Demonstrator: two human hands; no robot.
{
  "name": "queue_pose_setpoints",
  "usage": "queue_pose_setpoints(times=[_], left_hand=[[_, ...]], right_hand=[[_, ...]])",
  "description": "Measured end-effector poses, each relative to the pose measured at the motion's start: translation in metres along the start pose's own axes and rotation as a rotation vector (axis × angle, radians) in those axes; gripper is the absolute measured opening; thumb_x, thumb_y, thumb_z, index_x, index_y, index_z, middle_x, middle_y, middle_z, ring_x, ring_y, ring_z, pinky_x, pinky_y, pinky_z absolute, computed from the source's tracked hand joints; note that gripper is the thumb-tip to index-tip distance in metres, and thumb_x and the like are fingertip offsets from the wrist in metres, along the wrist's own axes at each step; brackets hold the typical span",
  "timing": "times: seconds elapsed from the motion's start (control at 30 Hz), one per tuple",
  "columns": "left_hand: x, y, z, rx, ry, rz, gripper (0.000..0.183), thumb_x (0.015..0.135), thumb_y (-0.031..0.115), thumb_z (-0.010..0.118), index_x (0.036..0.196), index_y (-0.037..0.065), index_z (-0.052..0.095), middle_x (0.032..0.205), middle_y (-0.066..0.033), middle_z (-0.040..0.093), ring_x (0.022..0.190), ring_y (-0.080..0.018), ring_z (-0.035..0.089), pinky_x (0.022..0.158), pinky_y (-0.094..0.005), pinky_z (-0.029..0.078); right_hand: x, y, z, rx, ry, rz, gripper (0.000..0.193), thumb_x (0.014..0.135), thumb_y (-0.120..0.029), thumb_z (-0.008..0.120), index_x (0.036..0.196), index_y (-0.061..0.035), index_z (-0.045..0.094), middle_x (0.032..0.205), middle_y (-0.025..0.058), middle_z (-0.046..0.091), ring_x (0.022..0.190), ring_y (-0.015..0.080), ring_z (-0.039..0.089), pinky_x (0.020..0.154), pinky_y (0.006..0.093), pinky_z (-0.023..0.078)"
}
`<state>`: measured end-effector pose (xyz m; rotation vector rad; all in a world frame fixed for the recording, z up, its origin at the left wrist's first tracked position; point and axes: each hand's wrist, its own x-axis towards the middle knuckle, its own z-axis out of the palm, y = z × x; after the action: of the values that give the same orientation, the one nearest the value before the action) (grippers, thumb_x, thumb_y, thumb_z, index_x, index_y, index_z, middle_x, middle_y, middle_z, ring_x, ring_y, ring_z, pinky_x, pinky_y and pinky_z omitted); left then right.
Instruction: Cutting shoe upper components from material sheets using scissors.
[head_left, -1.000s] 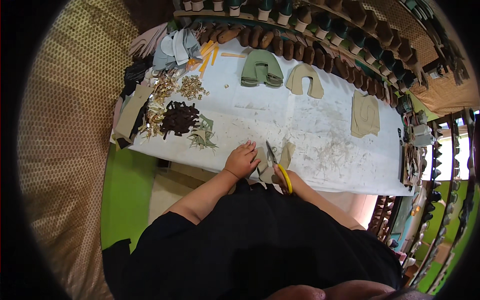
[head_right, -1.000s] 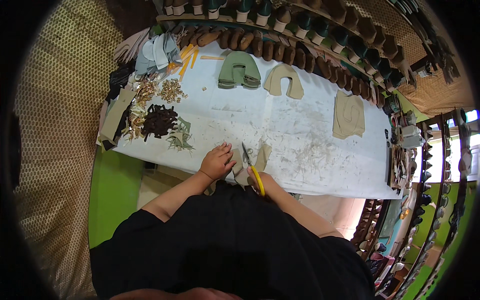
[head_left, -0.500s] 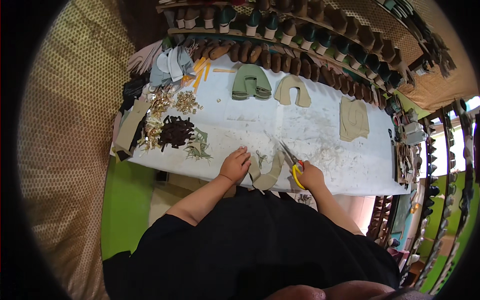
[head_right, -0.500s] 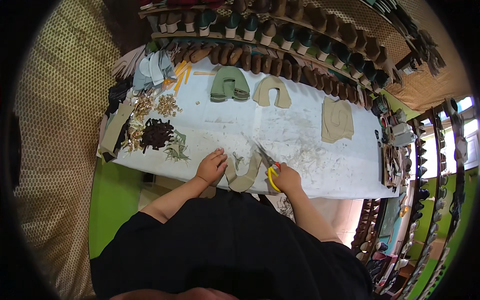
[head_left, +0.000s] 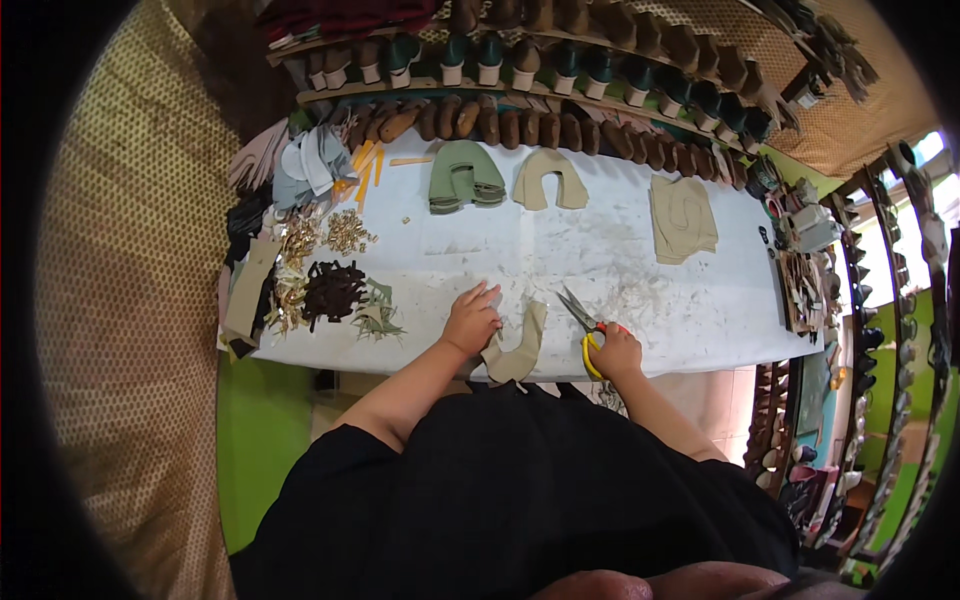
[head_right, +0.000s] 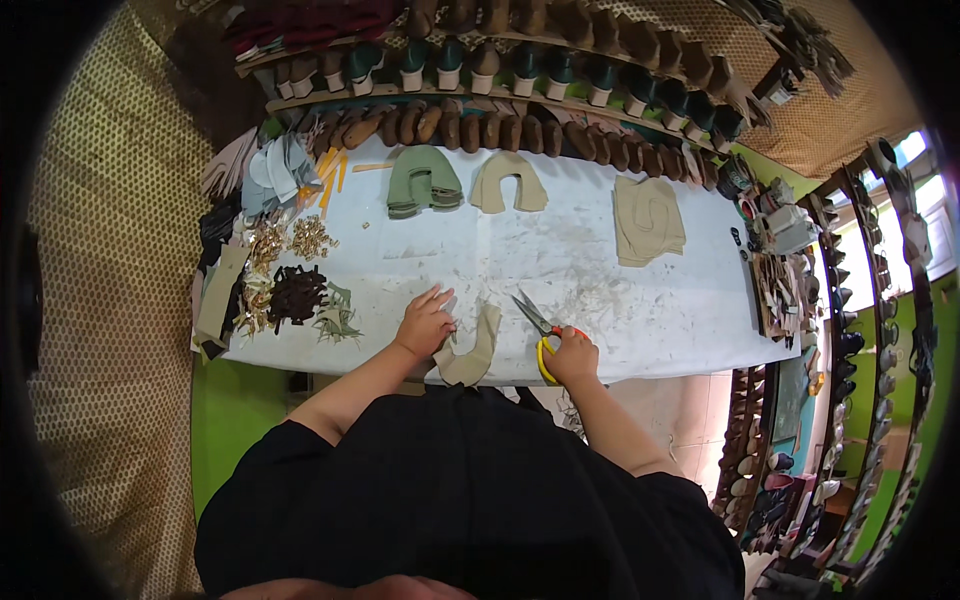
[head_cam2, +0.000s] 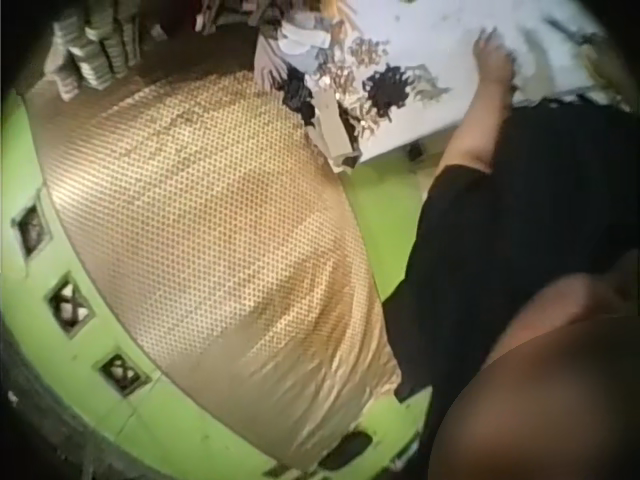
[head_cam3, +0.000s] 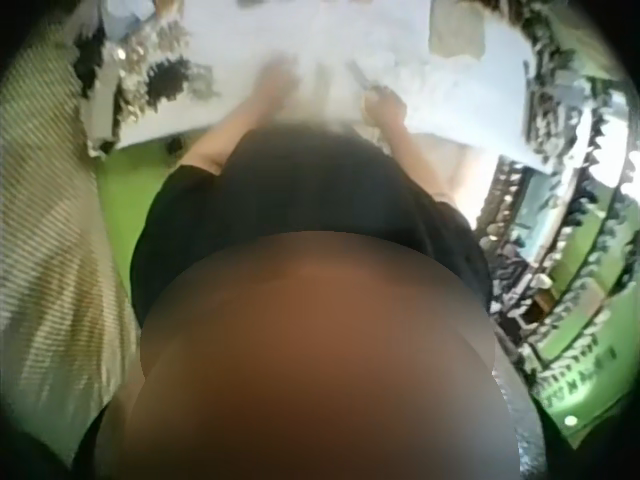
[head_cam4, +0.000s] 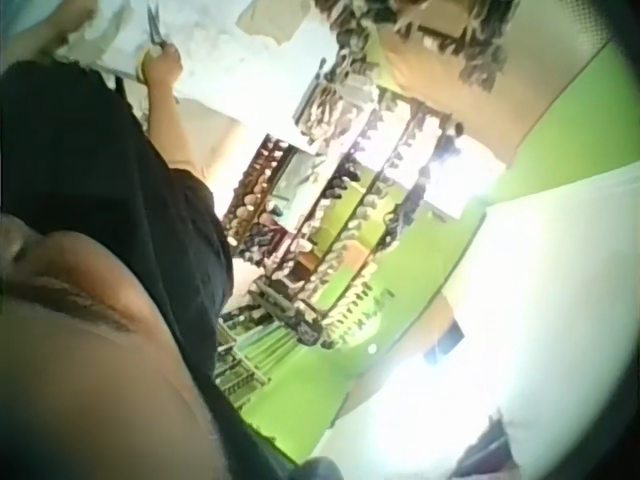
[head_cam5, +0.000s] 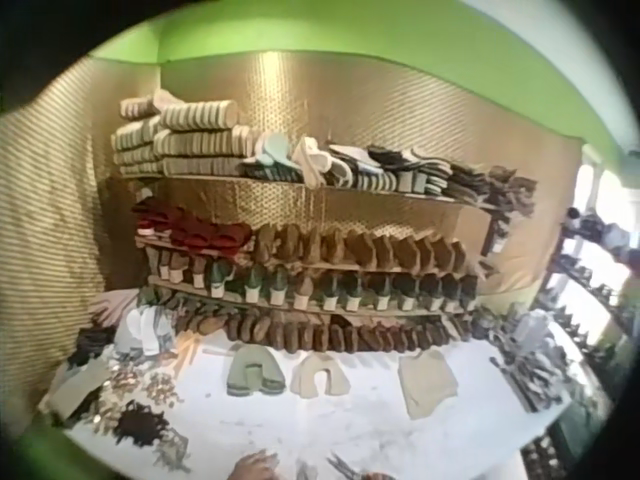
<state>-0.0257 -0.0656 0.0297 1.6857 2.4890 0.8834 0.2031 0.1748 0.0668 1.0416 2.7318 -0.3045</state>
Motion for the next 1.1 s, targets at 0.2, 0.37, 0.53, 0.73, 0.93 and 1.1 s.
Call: queue_pose_setpoints(times=[0.2, 0.37, 0.53, 0.73, 0.93, 1.1], left_hand=[[0.001, -0.007, 0.003, -0.041, 0.133, -0.04, 0.012, 0.073, 0.012, 0.075, 0.078, 0.006, 0.067, 0.13, -0.0143, 0.061, 0.126, -0.0398, 0.051, 0.106, -0.0466, 0.041], [0.003, -0.027, -0.044, -0.086, 0.334, -0.331, 0.01, 0.076, 0.011, 0.075, 0.082, 0.007, 0.068, 0.135, -0.0164, 0.058, 0.128, -0.0425, 0.048, 0.11, -0.0477, 0.037], [-0.045, -0.072, -0.115, 0.086, 0.401, -0.529, 0.011, 0.077, 0.015, 0.077, 0.082, 0.009, 0.071, 0.142, -0.0199, 0.052, 0.132, -0.0439, 0.044, 0.111, -0.0472, 0.035], [-0.147, -0.113, -0.175, 0.307, 0.509, -0.844, 0.018, 0.072, 0.025, 0.082, 0.078, 0.01, 0.074, 0.145, -0.022, 0.048, 0.133, -0.0465, 0.042, 0.113, -0.0477, 0.033], [-0.19, -0.119, -0.171, 0.266, 0.478, -0.936, 0.018, 0.074, 0.026, 0.081, 0.088, 0.015, 0.08, 0.148, -0.0234, 0.044, 0.136, -0.0448, 0.038, 0.114, -0.0433, 0.034], [-0.172, -0.113, -0.149, 0.272, 0.388, -0.9, 0.033, 0.083, 0.025, 0.072, 0.115, 0.017, 0.073, 0.153, -0.0214, 0.036, 0.14, -0.0444, 0.033, 0.112, -0.0519, 0.033]], right_hand=[[0.005, 0.004, -0.004, 0.044, -0.093, 0.003, 0.063, 0.083, -0.056, 0.063, 0.11, -0.0001, 0.057, 0.102, 0.0235, 0.068, 0.098, 0.0389, 0.067, 0.086, 0.0457, 0.053], [-0.001, 0.012, -0.02, 0.234, -0.146, 0.008, 0.068, 0.076, -0.051, 0.074, 0.112, 0.0034, 0.056, 0.103, 0.0255, 0.067, 0.101, 0.0398, 0.066, 0.089, 0.0448, 0.052], [-0.002, 0.032, -0.012, 0.209, 0.068, 0.071, 0.059, 0.077, -0.033, 0.079, 0.119, -0.0016, 0.052, 0.111, 0.0239, 0.065, 0.106, 0.0402, 0.063, 0.089, 0.0473, 0.052], [0.017, 0.053, -0.018, -0.126, 0.175, -0.046, 0.045, 0.078, -0.028, 0.076, 0.113, -0.0073, 0.058, 0.109, 0.0148, 0.063, 0.105, 0.034, 0.062, 0.082, 0.0493, 0.052], [0.026, 0.028, -0.018, -0.221, 0.171, 0.015, 0.044, 0.082, -0.036, 0.069, 0.115, -0.0091, 0.059, 0.119, 0.0118, 0.057, 0.118, 0.0302, 0.053, 0.102, 0.0575, 0.036], [0.019, -0.005, -0.017, -0.236, 0.177, -0.156, 0.056, 0.082, -0.037, 0.068, 0.127, -0.0083, 0.055, 0.143, 0.0118, 0.043, 0.14, 0.0314, 0.033, 0.113, 0.0677, 0.018]])
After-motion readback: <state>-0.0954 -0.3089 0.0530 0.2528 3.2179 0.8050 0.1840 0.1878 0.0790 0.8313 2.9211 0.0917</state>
